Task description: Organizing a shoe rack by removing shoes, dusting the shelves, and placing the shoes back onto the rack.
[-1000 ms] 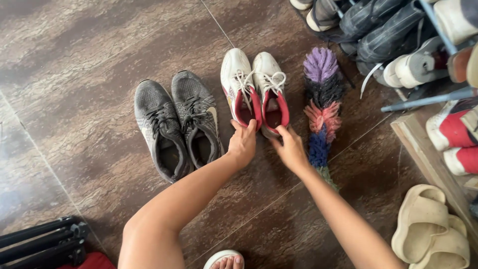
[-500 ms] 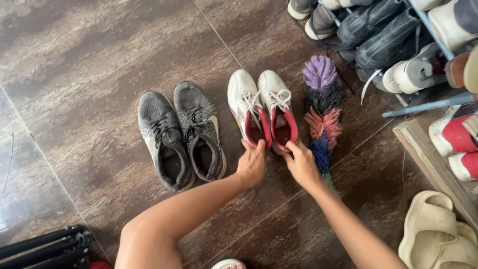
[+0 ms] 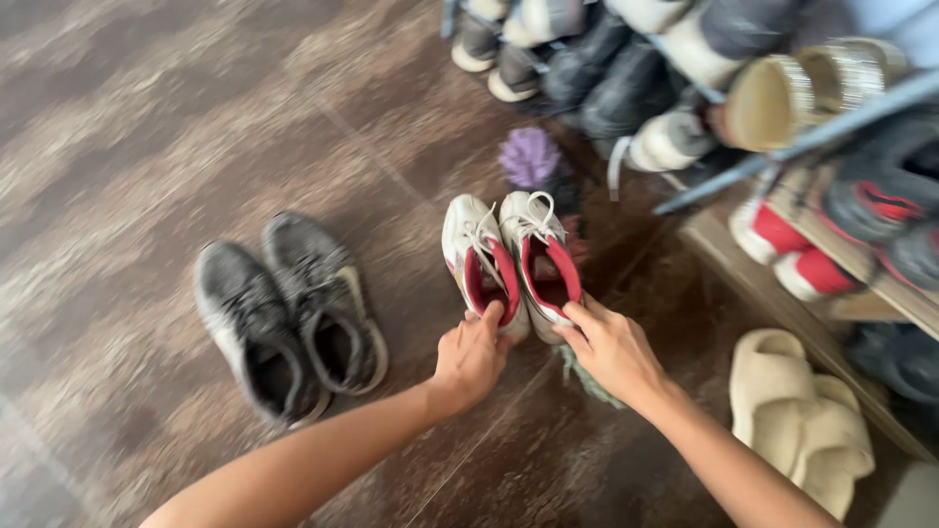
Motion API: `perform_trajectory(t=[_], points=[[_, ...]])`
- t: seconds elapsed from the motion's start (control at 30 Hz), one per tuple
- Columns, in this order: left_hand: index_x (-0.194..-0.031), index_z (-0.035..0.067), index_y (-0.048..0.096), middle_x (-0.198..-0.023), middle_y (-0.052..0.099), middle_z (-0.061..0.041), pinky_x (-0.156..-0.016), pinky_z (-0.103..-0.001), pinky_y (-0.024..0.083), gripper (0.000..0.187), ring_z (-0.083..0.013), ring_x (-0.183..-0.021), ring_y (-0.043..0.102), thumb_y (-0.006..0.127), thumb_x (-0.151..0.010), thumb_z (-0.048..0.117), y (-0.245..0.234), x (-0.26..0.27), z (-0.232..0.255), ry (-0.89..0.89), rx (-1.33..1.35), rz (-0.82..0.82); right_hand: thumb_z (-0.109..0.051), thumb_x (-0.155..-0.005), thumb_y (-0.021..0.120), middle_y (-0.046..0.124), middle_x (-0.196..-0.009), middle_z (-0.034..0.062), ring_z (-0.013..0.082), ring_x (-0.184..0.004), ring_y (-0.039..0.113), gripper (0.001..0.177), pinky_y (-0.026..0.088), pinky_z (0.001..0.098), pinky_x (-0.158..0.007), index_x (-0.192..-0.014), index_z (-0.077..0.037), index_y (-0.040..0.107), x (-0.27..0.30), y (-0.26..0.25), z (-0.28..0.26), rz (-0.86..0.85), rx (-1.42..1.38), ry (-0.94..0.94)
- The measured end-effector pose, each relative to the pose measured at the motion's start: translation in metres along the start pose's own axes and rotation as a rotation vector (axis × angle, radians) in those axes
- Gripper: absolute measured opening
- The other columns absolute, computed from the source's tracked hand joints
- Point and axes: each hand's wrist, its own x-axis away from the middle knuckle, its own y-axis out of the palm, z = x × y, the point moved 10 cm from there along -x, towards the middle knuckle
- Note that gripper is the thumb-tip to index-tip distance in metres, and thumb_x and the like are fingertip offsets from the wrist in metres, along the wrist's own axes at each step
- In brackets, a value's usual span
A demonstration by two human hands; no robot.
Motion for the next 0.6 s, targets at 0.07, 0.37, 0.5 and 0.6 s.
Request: perform_trajectory(t=[0.07, 0.37, 0.5, 0.6], points=[[-0.116, 0.01, 0.047, -0.098, 0.067, -0.024, -0.07, -0.055, 0.051, 0.036, -0.0445, -0.086, 0.067, 0.07, -0.092, 0.023, -0.003, 0.003, 0.036, 0.07, 0.019, -0.017, -0.018, -0.09, 0.07, 0.069, -0.118, 0.0156, 0.0452, -0.085, 0.067, 0.02, 0.056, 0.0495, -0.067, -0.106, -0.007, 0.065, 0.016, -0.036, -0.003, 0.03, 0.024, -0.012], [-0.098, 0.008, 0.053, -0.079, 0.07, -0.016, -0.06, -0.052, 0.054, 0.03, -0.042, -0.071, 0.068, 0.075, -0.089, 0.025, -0.029, 0.035, 0.238, 0.462, 0.049, -0.037, -0.022, -0.082, 0.076, 0.071, -0.087, 0.0115, 0.0355, -0.066, 0.071, 0.021, 0.057, 0.0447, -0.056, -0.1, -0.01, 0.071, 0.139, -0.205, 0.013, 0.193, 0.289, 0.221], [-0.096, 0.009, 0.056, -0.076, 0.069, -0.015, -0.059, -0.051, 0.055, 0.034, -0.0397, -0.068, 0.068, 0.08, -0.088, 0.032, -0.009, 0.062, 0.318, 0.603, 0.006, -0.121, -0.022, -0.078, 0.079, 0.075, -0.102, 0.0135, 0.0355, -0.071, 0.073, 0.021, 0.059, 0.0409, -0.058, -0.096, -0.012, 0.074, 0.215, -0.28, -0.006, 0.347, 0.451, 0.208], [-0.098, 0.009, 0.058, -0.079, 0.071, -0.015, -0.07, -0.051, 0.057, 0.034, -0.0388, -0.072, 0.07, 0.081, -0.086, 0.031, -0.001, 0.083, 0.378, 0.817, 0.082, -0.07, -0.025, -0.08, 0.08, 0.076, -0.114, 0.0135, 0.0305, -0.077, 0.075, 0.022, 0.06, 0.0369, -0.063, -0.097, -0.013, 0.074, 0.279, -0.318, 0.005, 0.363, 0.58, 0.287]])
